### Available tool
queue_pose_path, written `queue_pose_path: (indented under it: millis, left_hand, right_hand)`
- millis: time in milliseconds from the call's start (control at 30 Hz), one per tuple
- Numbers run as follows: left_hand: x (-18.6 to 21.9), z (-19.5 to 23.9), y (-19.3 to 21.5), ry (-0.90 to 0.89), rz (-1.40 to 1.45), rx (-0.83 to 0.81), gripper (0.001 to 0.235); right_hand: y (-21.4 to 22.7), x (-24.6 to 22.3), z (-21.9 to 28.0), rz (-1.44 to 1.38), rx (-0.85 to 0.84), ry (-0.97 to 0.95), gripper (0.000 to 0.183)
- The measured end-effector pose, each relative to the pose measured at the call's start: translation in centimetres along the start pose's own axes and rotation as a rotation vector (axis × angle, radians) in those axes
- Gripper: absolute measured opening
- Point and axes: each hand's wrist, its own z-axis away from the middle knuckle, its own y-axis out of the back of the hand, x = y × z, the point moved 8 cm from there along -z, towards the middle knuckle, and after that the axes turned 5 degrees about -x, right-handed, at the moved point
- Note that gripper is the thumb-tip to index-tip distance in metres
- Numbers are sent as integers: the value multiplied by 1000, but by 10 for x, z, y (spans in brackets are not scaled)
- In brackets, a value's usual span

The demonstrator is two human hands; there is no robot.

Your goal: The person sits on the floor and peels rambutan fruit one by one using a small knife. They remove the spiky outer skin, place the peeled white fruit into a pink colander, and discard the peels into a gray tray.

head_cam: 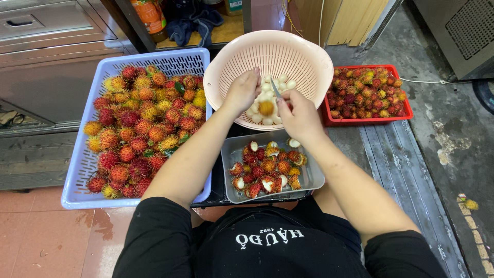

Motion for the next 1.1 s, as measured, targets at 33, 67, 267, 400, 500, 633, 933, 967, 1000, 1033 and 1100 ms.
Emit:
queue_pose_path:
  millis: [33, 67, 267, 400, 500, 633, 933, 967, 1000, 1033, 1100]
  left_hand:
    - [-7, 0, -3, 64, 17, 16, 48]
    - [-11, 1, -7, 130, 34, 30, 45]
    - [59, 24, -25, 11, -830, -225, 37]
    - [65, 51, -83, -104, -1441, -759, 72]
    - [69, 53, -96, -178, -1597, -812, 49]
    - [56, 43, -74, 12, -1393, -769, 34]
    - [53, 38, -8, 15, 1, -132, 53]
    - [53, 40, -10, -1, 16, -86, 49]
    - [52, 42, -12, -14, 32, -43, 46]
    - [51, 43, -14, -29, 73, -3, 46]
    - [49, 43, -15, -63, 154, 77, 45]
  right_hand:
    - [-15, 11, -7, -178, -10, -84, 15]
    - [-25, 24, -11, -356, -17, -172, 15]
    - [21, 51, -29, -800, 228, -190, 12]
    - [36, 43, -21, -789, 192, -114, 16]
    - [24, 45, -11, -711, 122, -185, 15]
    - [17, 54, -5, -689, 17, -212, 17]
    - [-12, 21, -5, -422, 14, -73, 15]
    - [-16, 16, -5, -437, 36, -58, 13]
    - [-20, 13, -6, -457, 46, -44, 13]
    - [-23, 10, -9, -476, 57, -31, 12]
    - [-28, 8, -10, -480, 81, -3, 11]
